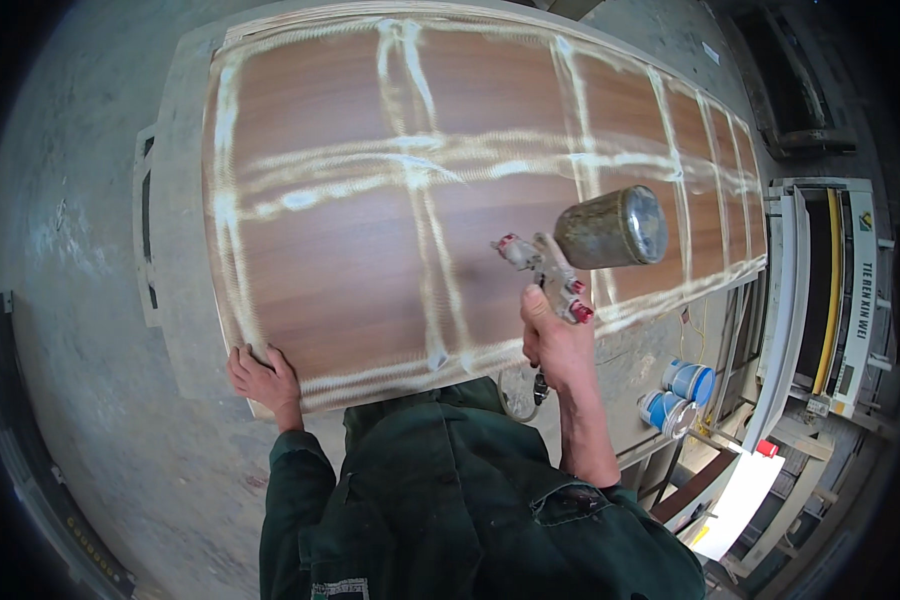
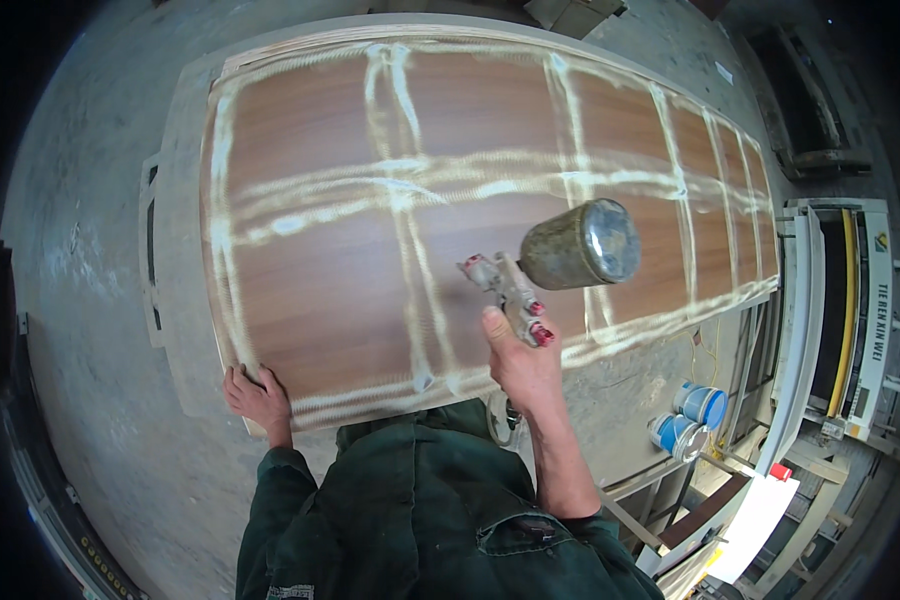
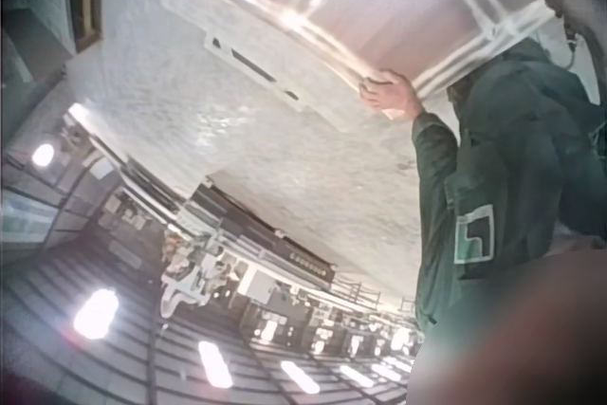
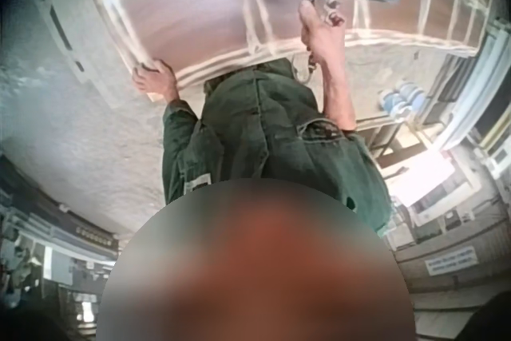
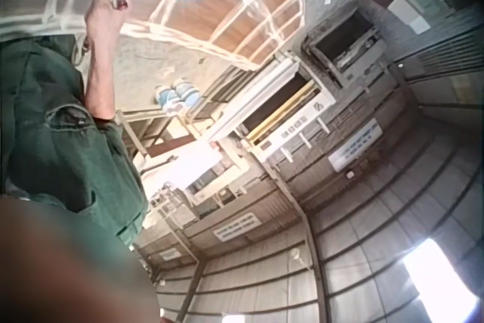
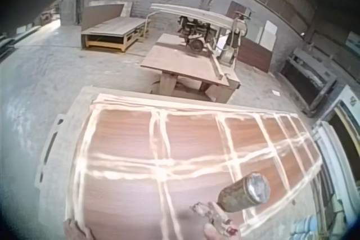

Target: Using a spray gun to apply a coating to a large wooden panel in an industrial manufacturing setting.

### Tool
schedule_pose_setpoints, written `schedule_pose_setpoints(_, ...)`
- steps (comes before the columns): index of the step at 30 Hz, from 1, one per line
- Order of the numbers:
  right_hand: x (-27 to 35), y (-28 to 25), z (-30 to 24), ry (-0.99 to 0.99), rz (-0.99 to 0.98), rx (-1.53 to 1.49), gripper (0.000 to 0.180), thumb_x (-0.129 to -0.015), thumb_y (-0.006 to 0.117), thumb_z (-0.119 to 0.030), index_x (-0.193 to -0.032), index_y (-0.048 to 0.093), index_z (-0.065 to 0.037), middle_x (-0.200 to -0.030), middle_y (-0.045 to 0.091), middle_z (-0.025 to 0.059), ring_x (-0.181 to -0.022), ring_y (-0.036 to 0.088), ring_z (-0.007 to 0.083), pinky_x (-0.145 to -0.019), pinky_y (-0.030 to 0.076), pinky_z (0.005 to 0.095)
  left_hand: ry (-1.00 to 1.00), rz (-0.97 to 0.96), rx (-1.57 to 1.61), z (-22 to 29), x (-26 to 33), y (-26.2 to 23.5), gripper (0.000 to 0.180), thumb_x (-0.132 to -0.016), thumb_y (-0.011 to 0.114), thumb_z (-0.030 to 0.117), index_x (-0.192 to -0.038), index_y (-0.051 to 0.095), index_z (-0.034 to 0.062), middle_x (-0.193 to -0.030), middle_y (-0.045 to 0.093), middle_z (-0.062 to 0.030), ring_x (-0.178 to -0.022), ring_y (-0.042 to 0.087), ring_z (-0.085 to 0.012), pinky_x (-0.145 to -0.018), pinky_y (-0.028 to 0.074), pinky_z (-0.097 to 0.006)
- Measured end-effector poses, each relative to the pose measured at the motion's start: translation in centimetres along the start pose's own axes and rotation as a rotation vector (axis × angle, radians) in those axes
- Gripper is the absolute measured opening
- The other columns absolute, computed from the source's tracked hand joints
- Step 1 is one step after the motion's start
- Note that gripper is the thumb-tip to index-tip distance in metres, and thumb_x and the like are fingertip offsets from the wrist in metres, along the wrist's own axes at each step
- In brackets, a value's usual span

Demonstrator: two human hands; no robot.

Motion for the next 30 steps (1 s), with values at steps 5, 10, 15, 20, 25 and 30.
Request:
schedule_pose_setpoints(5, -0.6, -3.9, -0.1, -0.072, 0.095, 0.018, 0.03, -0.104, 0.071, -0.032, -0.094, 0.057, -0.007, -0.059, 0.047, -0.0023, -0.043, 0.042, 0.0088, -0.039, 0.032, 0.028, -0.013, 0.002, -0.006, 0.2, 0.0, -0.1, 0.053, -0.098, 0.062, 0.042, -0.137, 0.059, 0.0061, -0.149, 0.054, -0.0155, -0.142, 0.043, -0.038, -0.117, 0.03, -0.055)
schedule_pose_setpoints(10, -1.3, -6.8, -0.1, -0.033, 0.202, -0.008, 0.034, -0.104, 0.071, -0.034, -0.086, 0.055, -0.009, -0.059, 0.047, -0.0022, -0.043, 0.042, 0.0093, -0.039, 0.03, 0.028, -0.028, -0.02, -0.01, 0.3, 0.1, -0.1, 0.054, -0.099, 0.061, 0.044, -0.137, 0.059, 0.0068, -0.149, 0.054, -0.0151, -0.142, 0.043, -0.0383, -0.117, 0.031, -0.056)
schedule_pose_setpoints(15, -2.1, -9.8, 0.0, -0.024, 0.28, -0.028, 0.035, -0.104, 0.071, -0.034, -0.084, 0.056, -0.01, -0.059, 0.047, -0.0022, -0.043, 0.042, 0.0094, -0.039, 0.03, 0.028, -0.019, -0.014, -0.008, 0.4, 0.1, -0.2, 0.054, -0.099, 0.06, 0.044, -0.138, 0.059, 0.0067, -0.148, 0.054, -0.0153, -0.14, 0.044, -0.0387, -0.116, 0.032, -0.056)
schedule_pose_setpoints(20, -3.0, -12.4, 0.1, -0.04, 0.381, -0.009, 0.031, -0.103, 0.072, -0.032, -0.087, 0.058, -0.009, -0.059, 0.047, -0.0034, -0.044, 0.042, 0.0084, -0.039, 0.031, 0.0274, 0.007, 0.0, -0.009, 0.5, 0.1, -0.4, 0.051, -0.101, 0.058, 0.041, -0.136, 0.059, 0.0032, -0.147, 0.055, -0.0174, -0.138, 0.046, -0.0394, -0.115, 0.034, -0.055)
schedule_pose_setpoints(25, -4.5, -14.4, 1.4, -0.194, 0.483, 0.057, 0.024, -0.102, 0.073, -0.028, -0.101, 0.061, -0.008, -0.061, 0.047, -0.0052, -0.044, 0.04, 0.0064, -0.04, 0.031, 0.0264, 0.016, 0.011, 0.0, 0.6, 0.1, -0.3, 0.051, -0.1, 0.058, 0.041, -0.135, 0.059, 0.003, -0.146, 0.055, -0.0177, -0.138, 0.047, -0.0396, -0.116, 0.035, -0.054)
schedule_pose_setpoints(30, -2.9, -13.2, 0.7, -0.118, 0.414, 0.012, 0.023, -0.103, 0.073, -0.025, -0.11, 0.063, -0.006, -0.062, 0.048, -0.0053, -0.045, 0.041, 0.006, -0.041, 0.032, 0.0259, -0.005, 0.02, -0.005, 0.3, 0.1, -0.2, 0.05, -0.1, 0.059, 0.04, -0.134, 0.06, 0.0029, -0.145, 0.056, -0.0174, -0.137, 0.047, -0.0395, -0.115, 0.035, -0.055)
Point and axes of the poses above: each hand's wrist, its own x-axis away from the middle knuckle, its own y-axis out of the palm, z = x × y, the point moved 1 cm from there along -x, towards the middle knuckle
